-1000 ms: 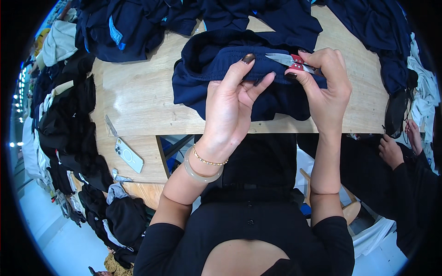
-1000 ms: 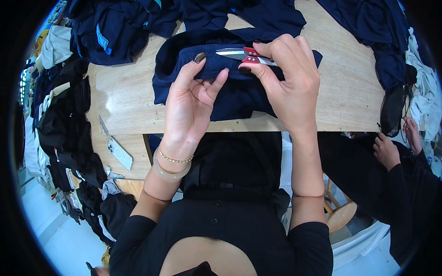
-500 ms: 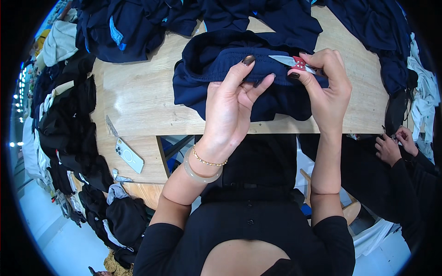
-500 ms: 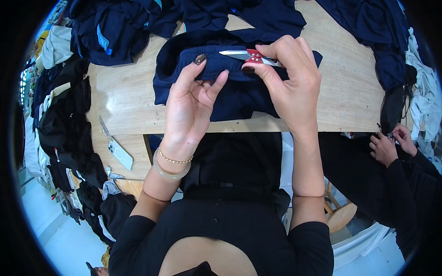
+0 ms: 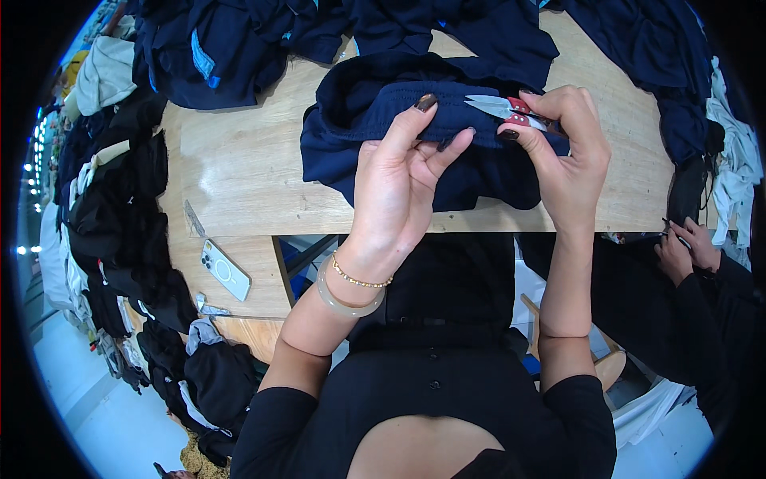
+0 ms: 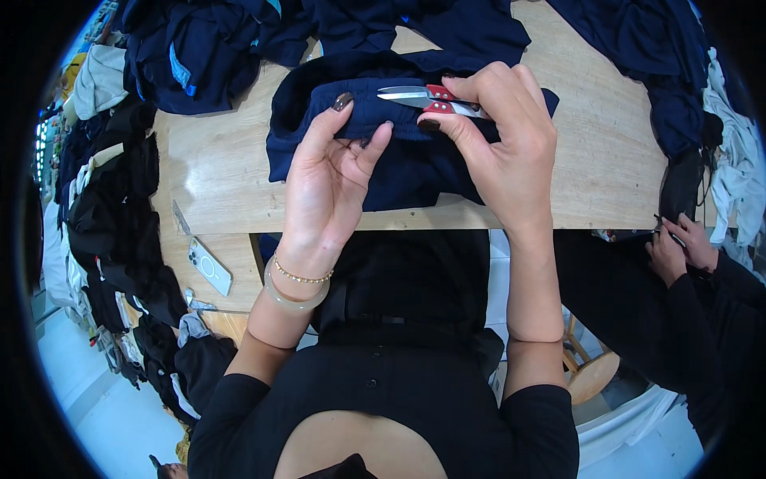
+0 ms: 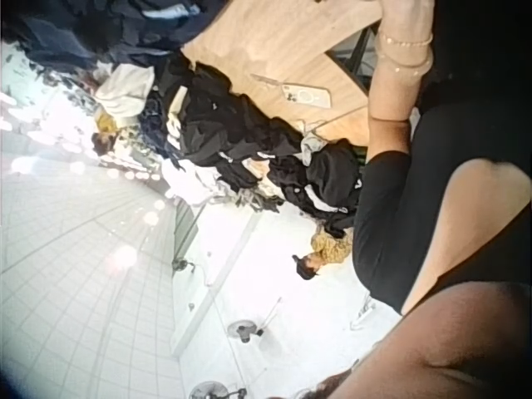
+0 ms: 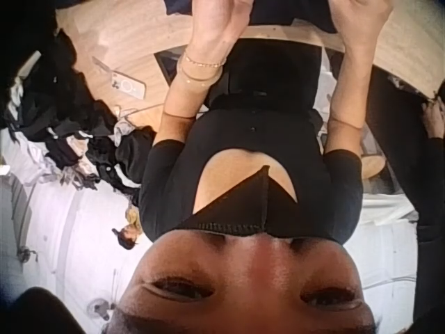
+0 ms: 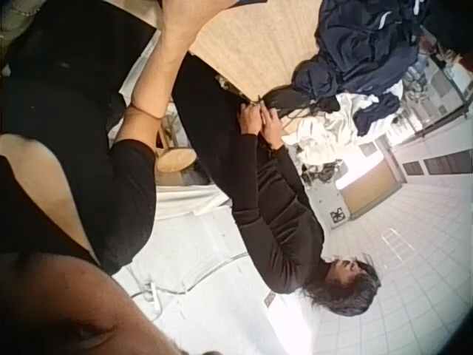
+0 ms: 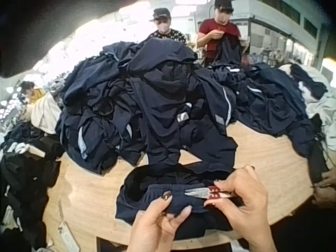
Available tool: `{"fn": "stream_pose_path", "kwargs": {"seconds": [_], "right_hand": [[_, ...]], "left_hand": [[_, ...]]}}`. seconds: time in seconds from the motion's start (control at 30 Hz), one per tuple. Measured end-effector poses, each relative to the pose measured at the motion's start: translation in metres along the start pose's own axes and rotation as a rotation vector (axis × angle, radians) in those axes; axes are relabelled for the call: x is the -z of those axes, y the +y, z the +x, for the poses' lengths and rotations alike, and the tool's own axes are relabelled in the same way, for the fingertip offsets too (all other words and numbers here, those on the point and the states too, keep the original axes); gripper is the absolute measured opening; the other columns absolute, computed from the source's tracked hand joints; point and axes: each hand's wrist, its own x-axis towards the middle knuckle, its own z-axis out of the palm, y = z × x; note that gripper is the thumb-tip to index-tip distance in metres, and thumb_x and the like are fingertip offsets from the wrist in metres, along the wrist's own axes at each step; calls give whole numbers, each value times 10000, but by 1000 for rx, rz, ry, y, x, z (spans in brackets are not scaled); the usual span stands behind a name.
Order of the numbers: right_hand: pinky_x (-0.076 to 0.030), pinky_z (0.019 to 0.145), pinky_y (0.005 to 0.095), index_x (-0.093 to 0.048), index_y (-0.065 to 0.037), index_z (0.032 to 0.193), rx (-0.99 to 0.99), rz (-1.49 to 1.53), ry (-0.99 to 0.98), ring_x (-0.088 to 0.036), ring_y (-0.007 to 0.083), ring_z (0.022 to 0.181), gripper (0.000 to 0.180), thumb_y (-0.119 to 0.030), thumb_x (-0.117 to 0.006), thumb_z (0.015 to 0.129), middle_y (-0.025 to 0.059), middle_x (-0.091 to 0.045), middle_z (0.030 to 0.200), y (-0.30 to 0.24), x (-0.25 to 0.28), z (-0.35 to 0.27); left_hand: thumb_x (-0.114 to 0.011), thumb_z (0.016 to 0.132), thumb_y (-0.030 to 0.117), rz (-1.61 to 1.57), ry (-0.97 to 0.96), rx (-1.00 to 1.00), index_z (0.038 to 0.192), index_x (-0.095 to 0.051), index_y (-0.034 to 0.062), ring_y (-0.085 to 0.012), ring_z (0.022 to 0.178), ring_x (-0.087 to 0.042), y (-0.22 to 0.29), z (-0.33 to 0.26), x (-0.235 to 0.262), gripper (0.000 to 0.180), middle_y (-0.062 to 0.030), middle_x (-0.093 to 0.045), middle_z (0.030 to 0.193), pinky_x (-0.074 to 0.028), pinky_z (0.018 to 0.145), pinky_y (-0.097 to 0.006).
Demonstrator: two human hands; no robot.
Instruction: Trimming excess threads from blue athletic shorts using a small pair of snips at a garment factory workbench.
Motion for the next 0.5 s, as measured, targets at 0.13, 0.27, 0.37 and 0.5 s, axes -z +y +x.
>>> {"fn": "stream_pose_path", "kwargs": {"seconds": [0.13, 0.27, 0.37, 0.5], "right_hand": [[-399, 589, 269, -655, -15, 826, -9, 17, -7, -486, 165, 719, 238, -150, -805, 700, 31, -602, 763, 4, -1, -2], [-396, 592, 269, -662, -16, 831, -96, 176, 51, -484, 164, 722, 233, -151, -803, 704, 30, -598, 760, 4, 1, -5], [-397, 601, 273, -666, -16, 836, -57, 82, 15, -486, 165, 728, 249, -163, -807, 693, 29, -597, 758, -3, 6, -2], [-400, 612, 277, -669, -14, 839, -3, 10, -5, -492, 167, 733, 273, -179, -811, 674, 27, -596, 752, -3, 6, -2]], "left_hand": [[-582, 938, 145, 4, -1, 7, 974, -655, -13, -131, 875, -660, 0, 0, 1, 178, -70, -679, 964, -566, 880, -341], [-581, 941, 147, -3, -30, -9, 961, -657, -11, -126, 861, -658, -1, 0, 5, 176, -65, -679, 946, -566, 882, -343], [-581, 941, 146, -11, -12, -4, 960, -657, -11, -123, 852, -656, 0, 0, 1, 175, -63, -678, 940, -566, 883, -344], [-582, 941, 146, 1, 26, 14, 958, -657, -11, -123, 847, -653, 0, -1, -2, 175, -64, -678, 942, -567, 882, -345]]}}
